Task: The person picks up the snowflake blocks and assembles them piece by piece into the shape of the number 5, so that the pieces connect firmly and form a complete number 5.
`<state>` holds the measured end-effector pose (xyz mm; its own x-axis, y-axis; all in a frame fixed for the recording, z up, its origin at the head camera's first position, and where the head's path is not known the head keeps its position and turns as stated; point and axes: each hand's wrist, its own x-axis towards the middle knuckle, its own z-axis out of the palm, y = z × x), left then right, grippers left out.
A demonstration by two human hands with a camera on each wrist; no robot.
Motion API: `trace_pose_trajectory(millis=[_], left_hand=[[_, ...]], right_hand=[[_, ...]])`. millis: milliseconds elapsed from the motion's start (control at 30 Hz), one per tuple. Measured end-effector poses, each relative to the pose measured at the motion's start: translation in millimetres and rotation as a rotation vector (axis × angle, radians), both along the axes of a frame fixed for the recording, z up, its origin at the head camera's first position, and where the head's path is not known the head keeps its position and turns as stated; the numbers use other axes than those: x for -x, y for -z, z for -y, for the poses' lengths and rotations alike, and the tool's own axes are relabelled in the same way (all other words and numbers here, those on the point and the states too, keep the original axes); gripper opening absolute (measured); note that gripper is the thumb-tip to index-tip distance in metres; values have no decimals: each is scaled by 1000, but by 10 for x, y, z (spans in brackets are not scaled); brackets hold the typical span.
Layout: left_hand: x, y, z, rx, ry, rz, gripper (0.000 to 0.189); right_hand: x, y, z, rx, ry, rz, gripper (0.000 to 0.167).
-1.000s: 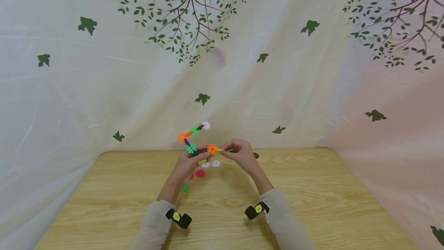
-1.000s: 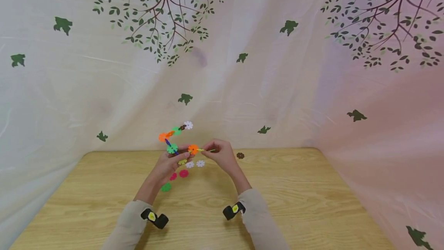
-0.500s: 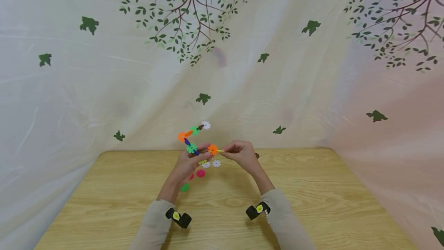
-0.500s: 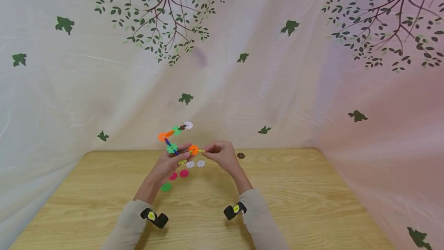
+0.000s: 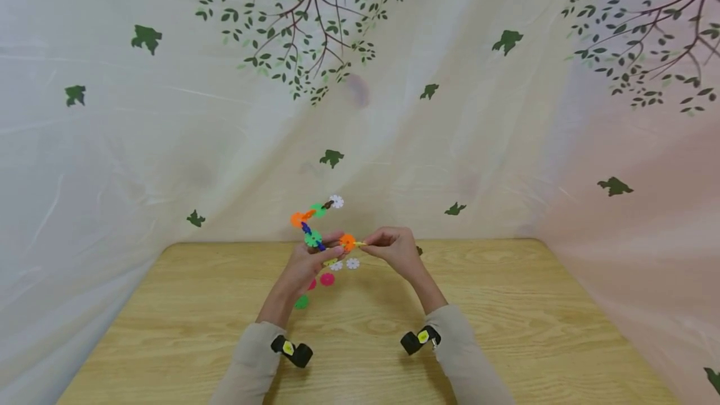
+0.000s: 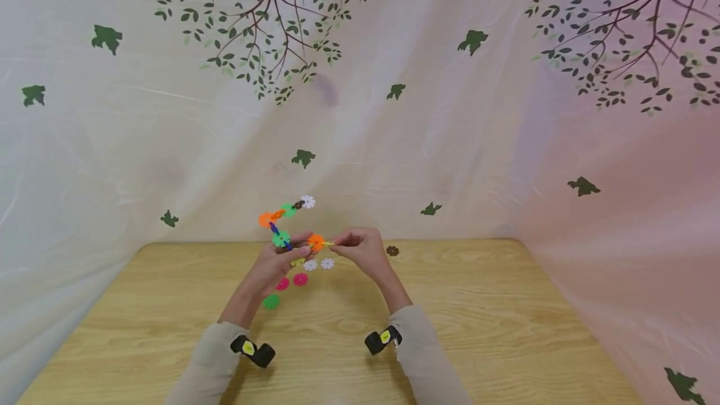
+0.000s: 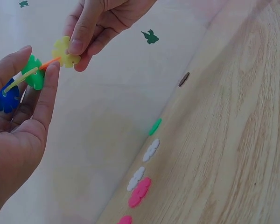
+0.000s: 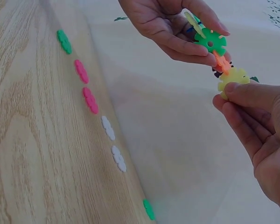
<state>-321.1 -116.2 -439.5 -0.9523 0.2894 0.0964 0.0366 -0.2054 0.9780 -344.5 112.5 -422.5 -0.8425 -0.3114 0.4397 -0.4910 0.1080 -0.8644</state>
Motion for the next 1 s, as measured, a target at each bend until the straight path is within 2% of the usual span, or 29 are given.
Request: trace_pose_trajectory(millis=[133, 267, 400, 633, 867, 1000], left_hand=[[5, -1, -15, -16, -8, -4, 47], [13, 4, -36, -43, 10, -21, 46], [14, 1, -40, -17, 14, -40, 46], [-6, -7, 12, 42, -43, -26, 44], [0, -7, 55, 36, -65, -11, 45], [0, -30, 75, 48, -54, -3, 46]], right_hand=[[8, 4, -8, 5, -7, -8, 12], [5, 7, -21, -2, -10, -19, 13], [9, 15, -25, 3, -6, -19, 10], [20, 50, 34, 28, -14, 45, 10], [16, 61, 78, 34, -38, 98, 12], [22, 39, 63, 10, -60, 106, 14]])
